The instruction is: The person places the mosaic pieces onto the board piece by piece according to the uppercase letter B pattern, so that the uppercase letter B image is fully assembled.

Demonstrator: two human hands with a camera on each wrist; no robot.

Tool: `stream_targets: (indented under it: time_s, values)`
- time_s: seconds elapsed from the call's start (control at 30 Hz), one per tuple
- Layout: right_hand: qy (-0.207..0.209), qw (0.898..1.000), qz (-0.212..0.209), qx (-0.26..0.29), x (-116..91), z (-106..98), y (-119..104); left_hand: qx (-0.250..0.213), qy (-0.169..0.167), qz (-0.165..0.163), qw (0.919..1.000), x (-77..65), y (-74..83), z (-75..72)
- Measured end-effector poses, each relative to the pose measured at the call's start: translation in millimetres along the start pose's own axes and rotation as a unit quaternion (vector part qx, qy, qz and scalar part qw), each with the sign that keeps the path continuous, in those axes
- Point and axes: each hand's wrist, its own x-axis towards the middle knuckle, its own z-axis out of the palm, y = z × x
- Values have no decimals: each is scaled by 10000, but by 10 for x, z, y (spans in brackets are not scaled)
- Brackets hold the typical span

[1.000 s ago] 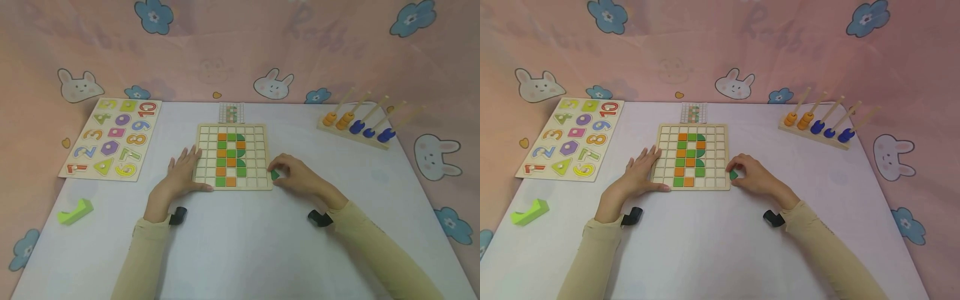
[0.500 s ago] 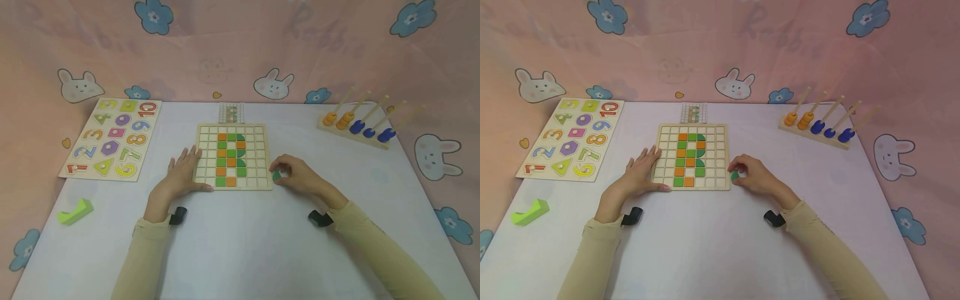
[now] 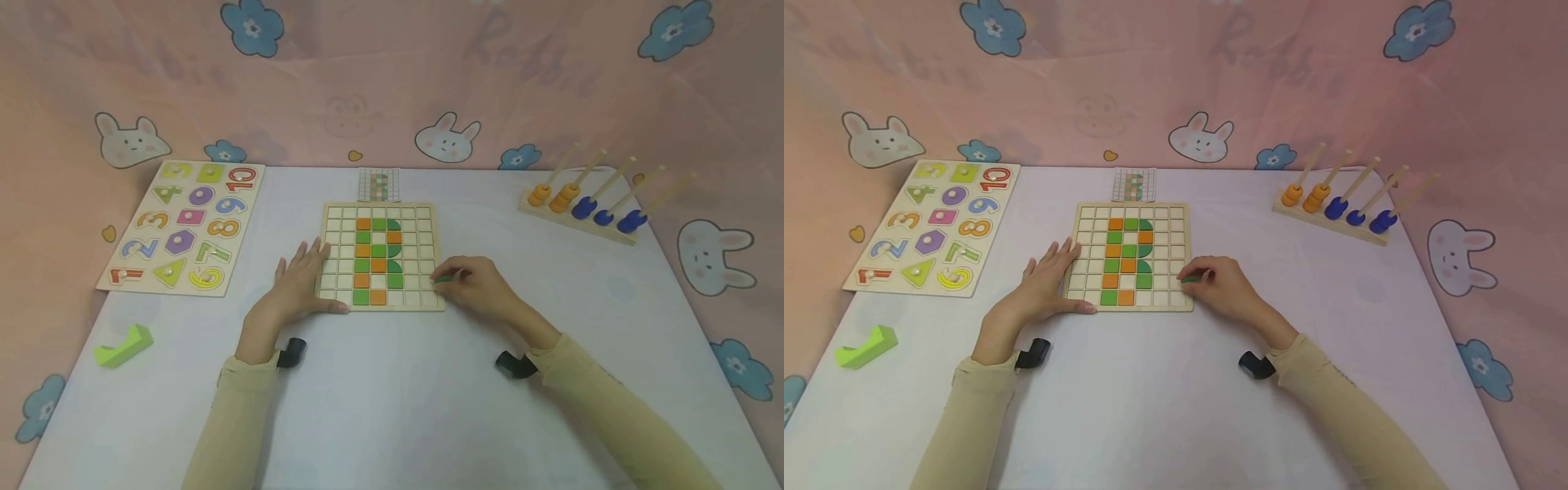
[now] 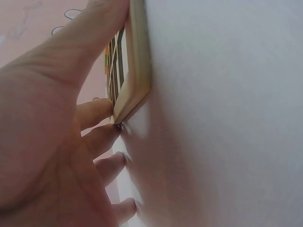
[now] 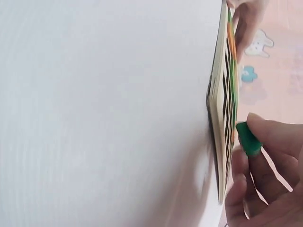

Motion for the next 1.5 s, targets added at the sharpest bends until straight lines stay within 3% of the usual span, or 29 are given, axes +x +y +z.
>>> stream_targets:
  time_s: [0.47,0.67,0.97,1.27,1.5]
  values:
    - [160,9988,-97,450,83,325,-253,26,0,-19,10000,-14,22,-9]
    - [-3,9989,204,424,134,417,-304,-22,-13,2,10000,-32,34,-16]
    - [-240,9980,579,74,181,484,-363,-17,-25,-47,10000,-5,46,-13]
    - [-147,9972,649,-355,203,535,-391,-8,-30,3,10000,-3,47,-12]
    - [-22,9972,627,-396,198,556,-386,28,-12,31,10000,2,29,2]
